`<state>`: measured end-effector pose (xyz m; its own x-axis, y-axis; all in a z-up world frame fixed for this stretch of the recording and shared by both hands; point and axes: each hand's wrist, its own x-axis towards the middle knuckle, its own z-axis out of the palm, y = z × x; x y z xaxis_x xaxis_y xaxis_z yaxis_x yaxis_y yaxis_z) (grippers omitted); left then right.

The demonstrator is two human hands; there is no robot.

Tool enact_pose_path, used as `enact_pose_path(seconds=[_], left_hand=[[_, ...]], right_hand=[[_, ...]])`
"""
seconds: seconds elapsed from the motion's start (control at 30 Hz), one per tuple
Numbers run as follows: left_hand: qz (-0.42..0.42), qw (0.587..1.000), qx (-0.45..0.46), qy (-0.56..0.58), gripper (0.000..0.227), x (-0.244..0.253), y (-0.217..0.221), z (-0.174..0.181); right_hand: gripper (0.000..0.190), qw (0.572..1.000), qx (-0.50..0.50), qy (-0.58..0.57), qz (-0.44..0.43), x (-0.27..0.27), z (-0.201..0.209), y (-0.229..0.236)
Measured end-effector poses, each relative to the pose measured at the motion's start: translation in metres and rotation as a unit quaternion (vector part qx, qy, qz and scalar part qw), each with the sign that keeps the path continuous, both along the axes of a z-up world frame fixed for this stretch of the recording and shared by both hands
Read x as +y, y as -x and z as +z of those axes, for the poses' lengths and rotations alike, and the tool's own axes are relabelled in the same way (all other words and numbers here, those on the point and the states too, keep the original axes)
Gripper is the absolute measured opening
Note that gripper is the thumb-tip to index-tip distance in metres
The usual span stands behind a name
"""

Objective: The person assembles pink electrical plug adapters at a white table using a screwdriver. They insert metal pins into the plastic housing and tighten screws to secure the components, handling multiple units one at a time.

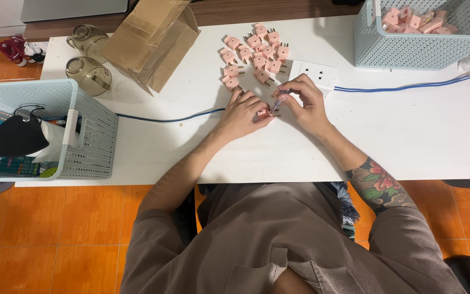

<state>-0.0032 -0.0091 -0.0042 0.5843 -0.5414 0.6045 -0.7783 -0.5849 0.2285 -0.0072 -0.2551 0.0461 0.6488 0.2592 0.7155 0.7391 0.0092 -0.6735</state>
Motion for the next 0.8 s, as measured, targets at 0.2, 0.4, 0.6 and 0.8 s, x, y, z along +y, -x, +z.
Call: enact_pose_path(seconds=[0.2, 0.4, 0.6, 0.8], left_hand=[[-0.002, 1.0, 0.015, -0.007, 0.037, 0.001, -0.001, 0.0], [0.003, 1.0, 0.014, -0.007, 0.037, 0.0, 0.002, 0.004], [0.002, 1.0, 0.021, -0.001, 0.041, 0.001, 0.001, 0.003], [-0.005, 0.999, 0.031, 0.015, 0.032, 0.001, 0.001, 0.004]], right_hand=[[0.024, 1.0, 0.001, 0.003, 0.003, 0.008, 0.012, 0.011], [0.024, 0.998, -0.035, 0.043, -0.017, 0.005, 0.012, 0.009], [0.025, 1.0, -0.003, 0.029, -0.001, 0.009, 0.019, 0.016], [0.024, 0.998, -0.022, 0.053, -0.018, 0.005, 0.014, 0.009]])
